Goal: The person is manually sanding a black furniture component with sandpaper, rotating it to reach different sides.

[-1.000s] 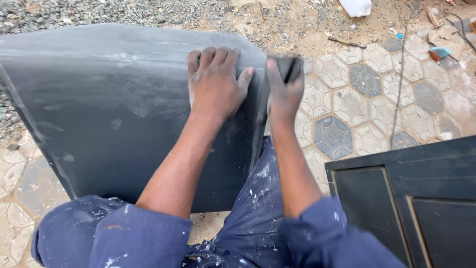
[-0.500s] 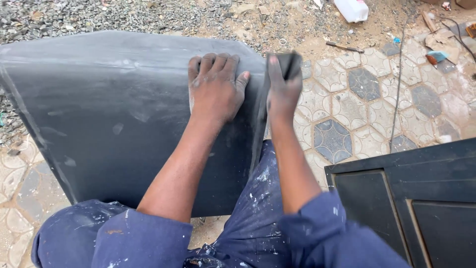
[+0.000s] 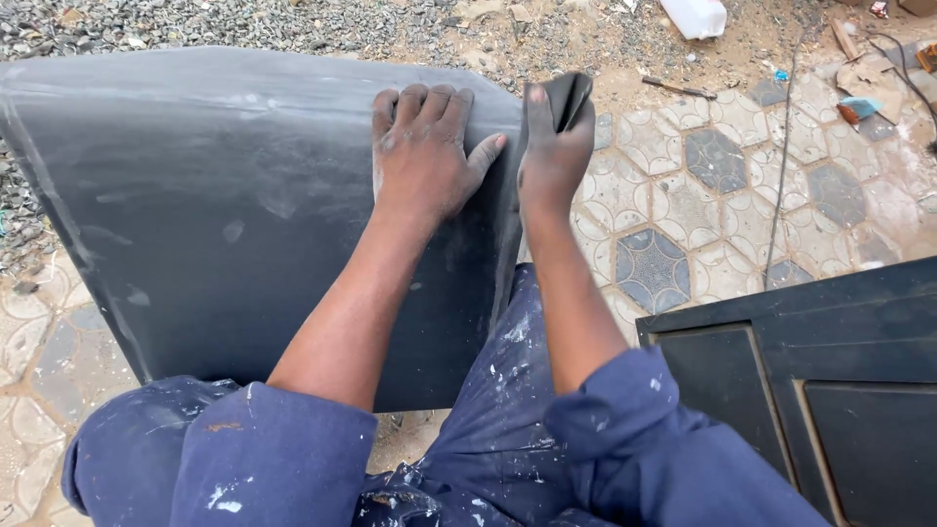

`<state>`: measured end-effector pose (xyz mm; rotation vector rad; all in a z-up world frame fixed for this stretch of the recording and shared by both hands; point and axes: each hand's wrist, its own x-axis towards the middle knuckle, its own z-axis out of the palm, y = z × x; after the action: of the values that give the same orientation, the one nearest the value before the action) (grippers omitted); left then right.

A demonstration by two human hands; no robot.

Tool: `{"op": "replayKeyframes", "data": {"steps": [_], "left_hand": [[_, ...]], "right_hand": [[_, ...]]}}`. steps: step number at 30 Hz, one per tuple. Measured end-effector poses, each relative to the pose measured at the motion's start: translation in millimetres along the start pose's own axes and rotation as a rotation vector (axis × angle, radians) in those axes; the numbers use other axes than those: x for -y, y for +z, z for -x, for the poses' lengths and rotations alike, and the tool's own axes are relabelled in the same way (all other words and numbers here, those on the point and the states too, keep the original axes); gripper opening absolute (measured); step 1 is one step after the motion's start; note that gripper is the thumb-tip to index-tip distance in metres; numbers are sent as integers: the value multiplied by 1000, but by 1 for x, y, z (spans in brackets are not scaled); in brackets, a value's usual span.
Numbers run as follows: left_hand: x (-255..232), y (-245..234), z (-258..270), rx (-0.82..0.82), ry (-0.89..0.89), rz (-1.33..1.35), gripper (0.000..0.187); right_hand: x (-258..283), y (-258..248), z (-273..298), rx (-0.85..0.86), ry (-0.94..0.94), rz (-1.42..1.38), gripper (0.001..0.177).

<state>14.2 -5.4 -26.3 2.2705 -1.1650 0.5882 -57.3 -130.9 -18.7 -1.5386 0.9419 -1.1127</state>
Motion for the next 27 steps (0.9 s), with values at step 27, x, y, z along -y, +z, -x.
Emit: {"op": "replayKeyframes", "data": {"steps": [27], "left_hand": [[-4, 1, 1, 88, -42, 19, 67]], "right_hand": [[-55, -54, 97, 33, 128, -65, 68]]}}
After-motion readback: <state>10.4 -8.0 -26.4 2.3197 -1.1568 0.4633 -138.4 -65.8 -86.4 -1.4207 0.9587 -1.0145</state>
